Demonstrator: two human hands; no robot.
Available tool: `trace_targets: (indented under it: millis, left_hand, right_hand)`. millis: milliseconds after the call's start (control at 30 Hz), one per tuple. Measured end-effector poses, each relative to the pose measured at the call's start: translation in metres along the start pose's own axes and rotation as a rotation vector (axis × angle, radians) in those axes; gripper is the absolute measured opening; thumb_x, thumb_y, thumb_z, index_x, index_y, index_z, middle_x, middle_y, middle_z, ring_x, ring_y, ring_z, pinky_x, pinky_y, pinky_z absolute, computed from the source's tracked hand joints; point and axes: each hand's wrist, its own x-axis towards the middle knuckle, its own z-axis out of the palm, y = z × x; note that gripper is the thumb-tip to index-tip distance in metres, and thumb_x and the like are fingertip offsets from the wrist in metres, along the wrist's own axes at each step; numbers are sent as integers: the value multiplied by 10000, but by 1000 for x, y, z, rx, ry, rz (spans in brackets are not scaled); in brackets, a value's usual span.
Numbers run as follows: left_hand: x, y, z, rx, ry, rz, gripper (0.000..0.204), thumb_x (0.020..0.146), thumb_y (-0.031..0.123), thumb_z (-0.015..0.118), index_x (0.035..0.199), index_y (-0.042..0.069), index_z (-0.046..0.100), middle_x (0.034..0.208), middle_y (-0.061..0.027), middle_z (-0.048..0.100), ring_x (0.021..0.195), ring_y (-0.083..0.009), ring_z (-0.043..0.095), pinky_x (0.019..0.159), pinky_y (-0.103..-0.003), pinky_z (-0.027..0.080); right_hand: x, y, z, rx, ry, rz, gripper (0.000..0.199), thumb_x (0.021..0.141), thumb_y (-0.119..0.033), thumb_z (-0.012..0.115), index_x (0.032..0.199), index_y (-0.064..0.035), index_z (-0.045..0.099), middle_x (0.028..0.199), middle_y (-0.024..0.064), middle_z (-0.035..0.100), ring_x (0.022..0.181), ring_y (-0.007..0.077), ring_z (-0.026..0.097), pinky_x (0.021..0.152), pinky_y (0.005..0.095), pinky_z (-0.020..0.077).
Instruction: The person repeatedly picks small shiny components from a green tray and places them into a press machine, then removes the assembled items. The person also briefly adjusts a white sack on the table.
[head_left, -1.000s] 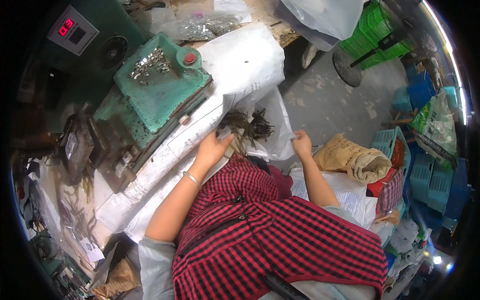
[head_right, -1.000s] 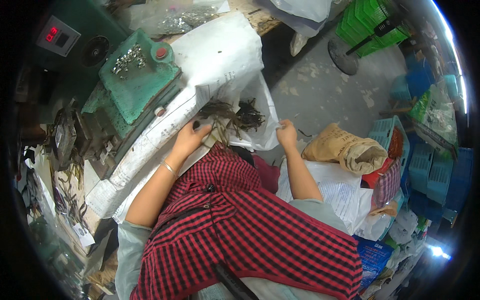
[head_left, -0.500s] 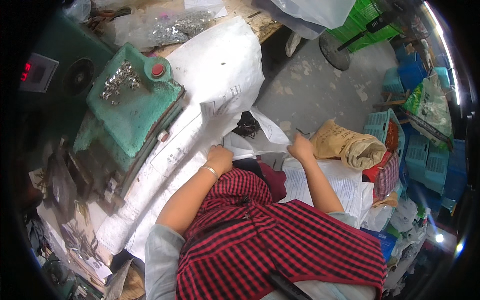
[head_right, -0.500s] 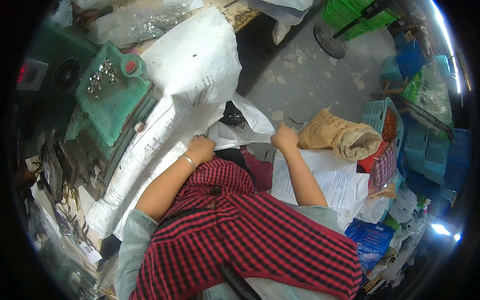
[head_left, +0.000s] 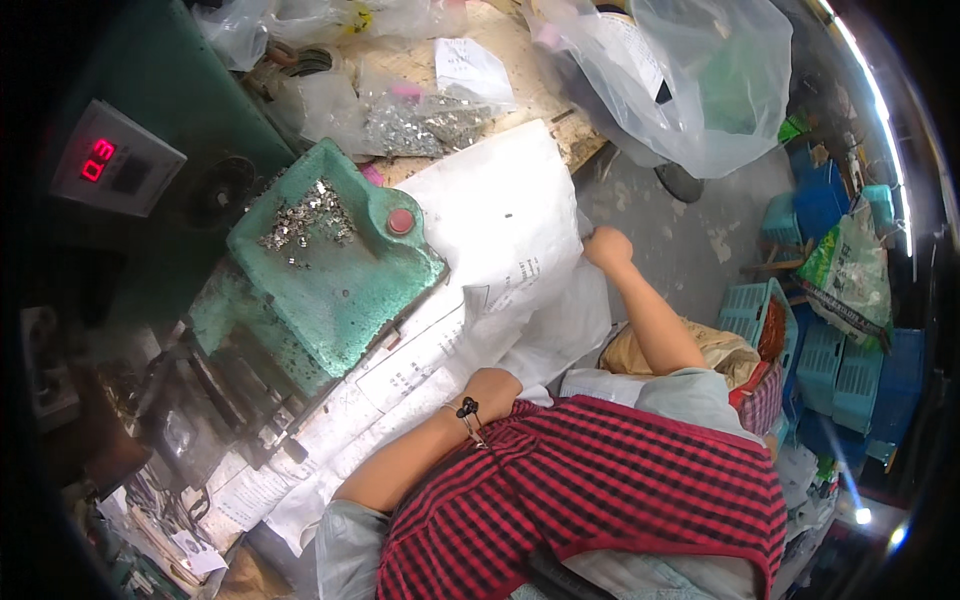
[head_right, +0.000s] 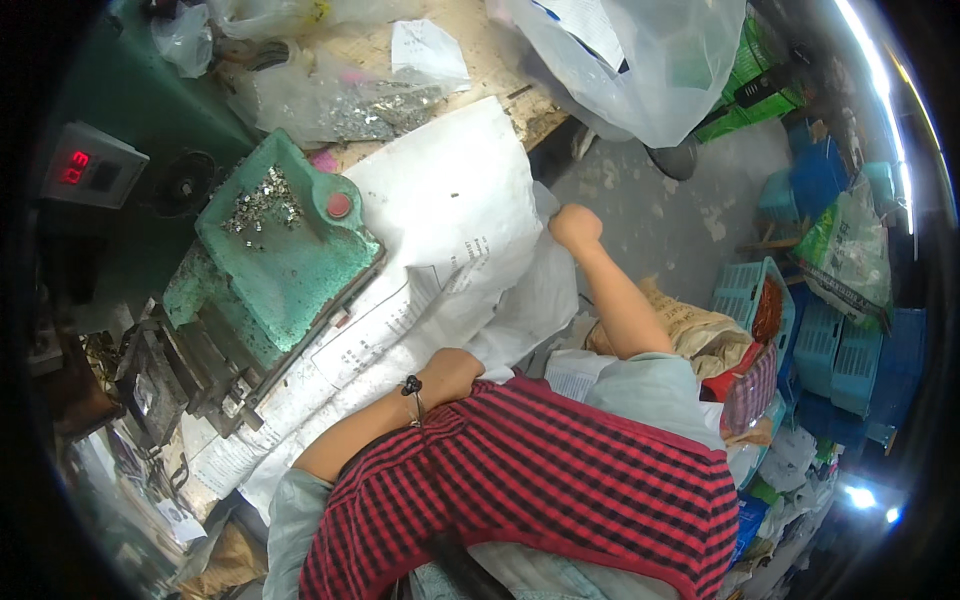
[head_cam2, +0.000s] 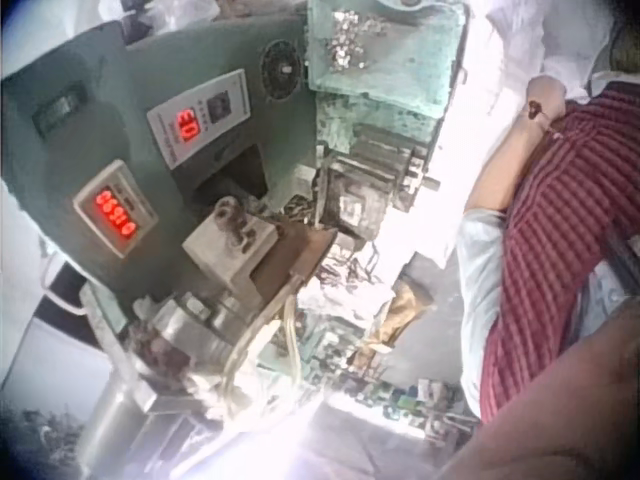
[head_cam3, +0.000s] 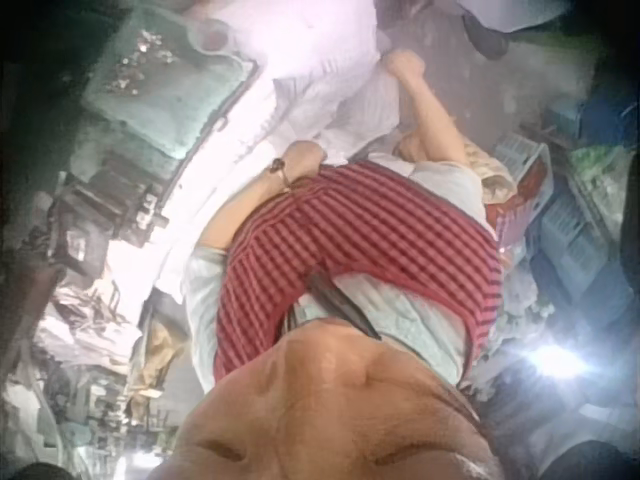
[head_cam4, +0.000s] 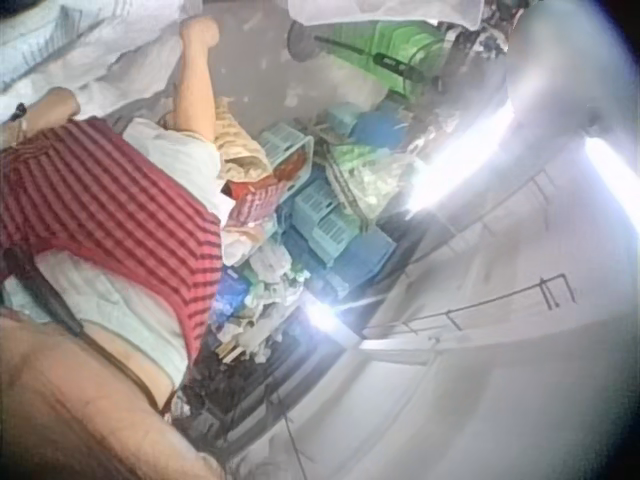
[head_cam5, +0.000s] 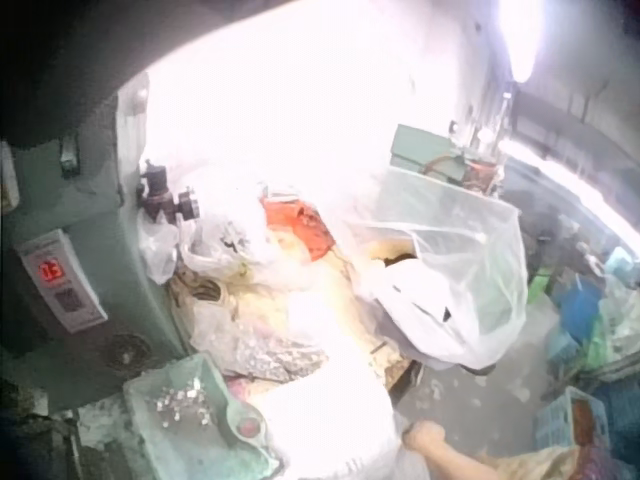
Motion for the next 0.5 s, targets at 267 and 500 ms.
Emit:
trace_targets:
  millis: [267,500]
  left_hand:
    - [5,0,-5,-139,-113,-117,421,867,438,687,1050,65,757,1060,-228,728,1035,-423,687,912,-505,537]
    - [12,-44,18,10,-163,-270,679,888,653,645,1250,83,722,1286,-157,701,1259,-374,609,1057,-491,473]
  right_hand:
    - [3,-1,-42,128,45,-24,442,881,-379,665,1114,-13,756,1118,242,741,1076,408,711,928,484,559]
    - [-68,-20,26,68,403,-191,622,825,-359,766,1327,-23,616,1282,208,649,1202,393,608,947,500,511]
